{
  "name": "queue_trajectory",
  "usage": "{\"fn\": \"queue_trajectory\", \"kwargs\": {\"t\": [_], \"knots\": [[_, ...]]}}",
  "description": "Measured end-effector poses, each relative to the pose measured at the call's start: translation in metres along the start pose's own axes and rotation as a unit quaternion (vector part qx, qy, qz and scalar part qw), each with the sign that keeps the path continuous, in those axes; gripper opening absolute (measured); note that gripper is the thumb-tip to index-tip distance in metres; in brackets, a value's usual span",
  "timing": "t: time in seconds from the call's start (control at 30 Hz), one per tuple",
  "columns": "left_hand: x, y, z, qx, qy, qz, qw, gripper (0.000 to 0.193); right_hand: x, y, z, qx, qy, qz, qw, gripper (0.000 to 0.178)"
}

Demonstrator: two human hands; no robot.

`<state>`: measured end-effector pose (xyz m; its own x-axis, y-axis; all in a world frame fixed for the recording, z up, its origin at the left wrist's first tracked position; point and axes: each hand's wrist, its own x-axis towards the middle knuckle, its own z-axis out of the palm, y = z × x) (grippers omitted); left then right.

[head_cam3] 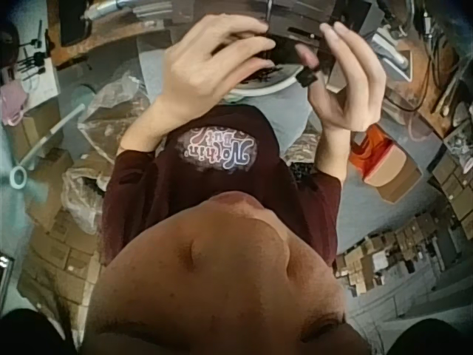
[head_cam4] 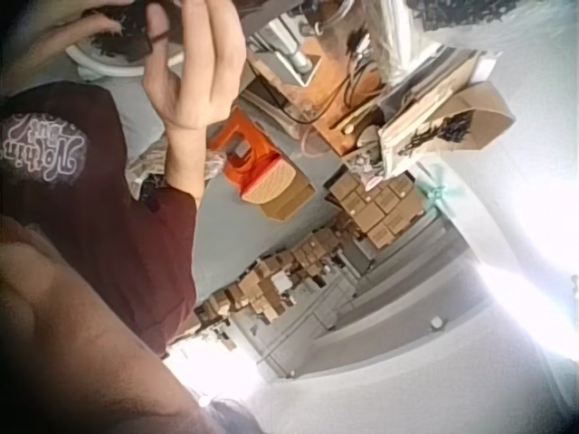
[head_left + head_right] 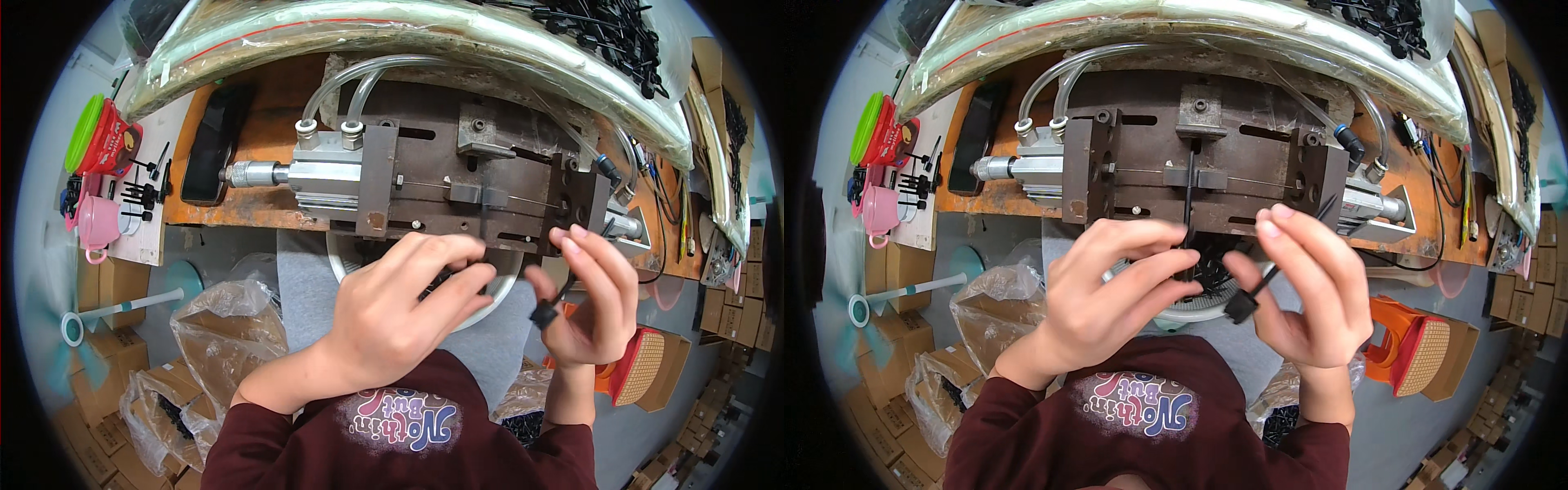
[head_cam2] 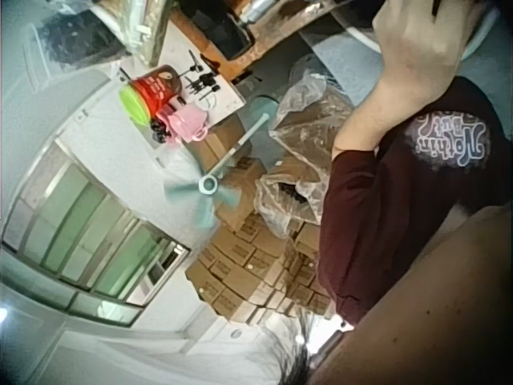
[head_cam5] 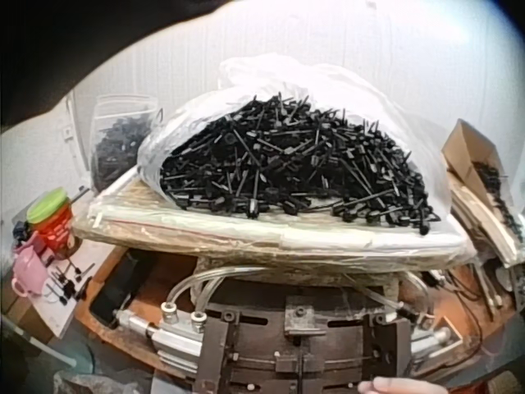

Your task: Assembling small black plastic components using a pneumatic press.

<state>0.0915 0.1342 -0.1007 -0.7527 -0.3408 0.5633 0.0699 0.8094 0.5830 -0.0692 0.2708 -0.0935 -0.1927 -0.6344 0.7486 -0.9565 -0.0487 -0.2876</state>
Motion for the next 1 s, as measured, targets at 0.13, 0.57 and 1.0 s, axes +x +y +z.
{"fn": "queue_trajectory", "kwargs": {"t": [0.13,0.57,1.0], "knots": [[-0.004,-0.009,0.019,0.111,-0.011,0.023,0.994,0.028,0.003,-0.013,-0.006,0.107,-0.058,0.041,0.992,0.065],[0.018,-0.002,-0.001,0.121,-0.083,0.004,0.989,0.027,0.002,-0.019,-0.009,0.096,-0.095,0.088,0.987,0.033],[0.155,-0.082,-0.070,0.324,0.116,0.132,0.930,0.021,-0.001,-0.019,0.035,-0.068,-0.169,-0.011,0.983,0.014]]}}
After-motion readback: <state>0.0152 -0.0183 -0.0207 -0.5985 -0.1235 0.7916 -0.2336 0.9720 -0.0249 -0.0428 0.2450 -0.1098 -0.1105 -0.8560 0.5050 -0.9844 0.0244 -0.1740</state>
